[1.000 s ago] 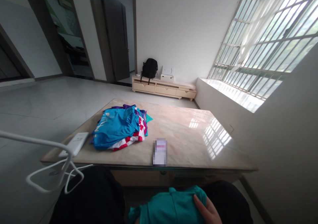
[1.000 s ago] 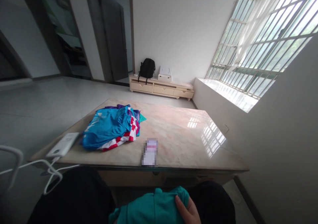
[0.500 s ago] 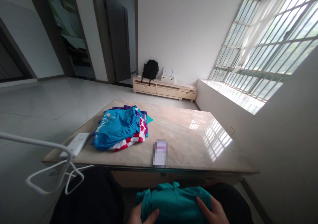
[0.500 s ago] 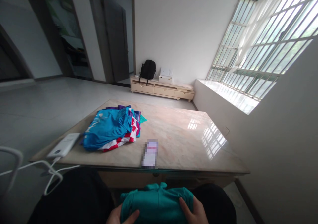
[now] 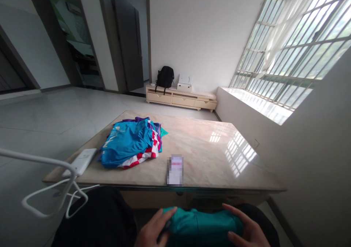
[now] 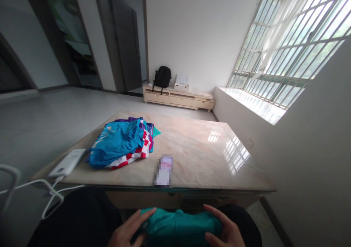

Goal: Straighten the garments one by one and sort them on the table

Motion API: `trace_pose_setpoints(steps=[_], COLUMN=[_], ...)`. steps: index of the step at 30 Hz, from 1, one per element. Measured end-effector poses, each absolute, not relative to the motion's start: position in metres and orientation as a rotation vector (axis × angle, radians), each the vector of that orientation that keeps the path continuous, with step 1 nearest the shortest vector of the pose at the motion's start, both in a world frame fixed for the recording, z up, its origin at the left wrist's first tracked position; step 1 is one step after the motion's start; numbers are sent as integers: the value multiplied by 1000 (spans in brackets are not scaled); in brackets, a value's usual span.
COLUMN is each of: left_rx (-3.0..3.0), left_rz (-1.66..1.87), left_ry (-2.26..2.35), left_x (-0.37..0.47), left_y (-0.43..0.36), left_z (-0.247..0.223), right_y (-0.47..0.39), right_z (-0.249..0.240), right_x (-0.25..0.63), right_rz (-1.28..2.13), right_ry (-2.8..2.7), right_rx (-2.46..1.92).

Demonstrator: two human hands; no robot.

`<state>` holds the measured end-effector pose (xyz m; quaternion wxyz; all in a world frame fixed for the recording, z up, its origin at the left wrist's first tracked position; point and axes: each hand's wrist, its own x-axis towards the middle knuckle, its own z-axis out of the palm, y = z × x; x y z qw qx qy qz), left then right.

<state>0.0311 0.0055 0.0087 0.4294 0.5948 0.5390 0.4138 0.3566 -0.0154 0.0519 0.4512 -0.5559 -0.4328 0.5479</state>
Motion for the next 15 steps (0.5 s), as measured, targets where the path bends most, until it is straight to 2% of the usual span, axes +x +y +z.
trace_pose_setpoints(steps=[5,8,11,15], left_rx=[2127,2382,2497,2543], left_rz=[1080,1105,888,793], left_ry=[1266,1209,1073,1142], left_x=[62,97,138,189], left_y=[51,99,174,288], left_z=[80,127,156,154], right_y=[-9,15,79,202], right_z=[91,118,147,161], right_x=[392,421,451,476], right_rz=[798,399,96,-90], right_ry=[-1242,-1374,-1543,-1550], right_rx=[-1784,-1852,-1877,-2103])
